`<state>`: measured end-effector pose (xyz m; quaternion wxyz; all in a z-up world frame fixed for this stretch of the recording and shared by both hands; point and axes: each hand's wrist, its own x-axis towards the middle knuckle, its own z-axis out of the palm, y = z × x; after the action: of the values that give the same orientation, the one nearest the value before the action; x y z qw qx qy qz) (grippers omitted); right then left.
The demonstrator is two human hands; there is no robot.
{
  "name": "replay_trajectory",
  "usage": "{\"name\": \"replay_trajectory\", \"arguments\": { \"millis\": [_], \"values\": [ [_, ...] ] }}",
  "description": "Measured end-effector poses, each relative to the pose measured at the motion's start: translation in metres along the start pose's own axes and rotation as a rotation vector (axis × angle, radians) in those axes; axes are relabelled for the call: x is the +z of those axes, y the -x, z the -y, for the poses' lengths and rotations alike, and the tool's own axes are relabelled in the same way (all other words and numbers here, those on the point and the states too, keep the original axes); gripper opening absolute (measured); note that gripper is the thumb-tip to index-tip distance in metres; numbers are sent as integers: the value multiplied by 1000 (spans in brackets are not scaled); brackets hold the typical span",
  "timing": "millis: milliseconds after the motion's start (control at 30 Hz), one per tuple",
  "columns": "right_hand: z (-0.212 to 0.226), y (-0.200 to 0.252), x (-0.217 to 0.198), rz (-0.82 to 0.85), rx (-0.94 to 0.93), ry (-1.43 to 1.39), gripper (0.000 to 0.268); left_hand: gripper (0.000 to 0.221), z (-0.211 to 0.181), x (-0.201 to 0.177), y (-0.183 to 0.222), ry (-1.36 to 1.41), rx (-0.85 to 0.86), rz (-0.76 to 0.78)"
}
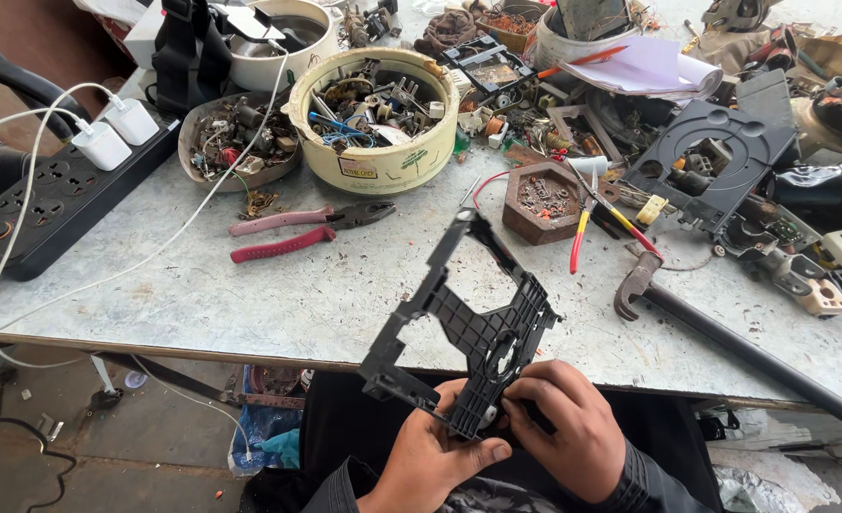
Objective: The person disassembles an electronic component assembly by hand and using a hammer, pliers, and a screwdriver to remove internal parts and screws.
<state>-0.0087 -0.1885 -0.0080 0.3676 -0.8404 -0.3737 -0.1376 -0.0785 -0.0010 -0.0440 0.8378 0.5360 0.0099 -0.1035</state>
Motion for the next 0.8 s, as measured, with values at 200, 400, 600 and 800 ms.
{"name": "replay_trajectory", "arguments": {
  "millis": [200, 400, 600, 800],
  "values": [
    [-6, -9, -8, 156, -308, 143, 34, 45, 3, -4, -1, -8, -2, -19],
    [-12, -25, -16, 294, -497, 212, 36, 44, 4, -9, -6, 104, -88, -56],
    [-10, -37, -17, 284, -496, 153, 34, 49, 16, -13, -12, 139, -13, -39],
    [-18, -71, -44, 131, -371, 128, 30, 63, 38, -32, -29, 48, -227, -131]
  ]
}}
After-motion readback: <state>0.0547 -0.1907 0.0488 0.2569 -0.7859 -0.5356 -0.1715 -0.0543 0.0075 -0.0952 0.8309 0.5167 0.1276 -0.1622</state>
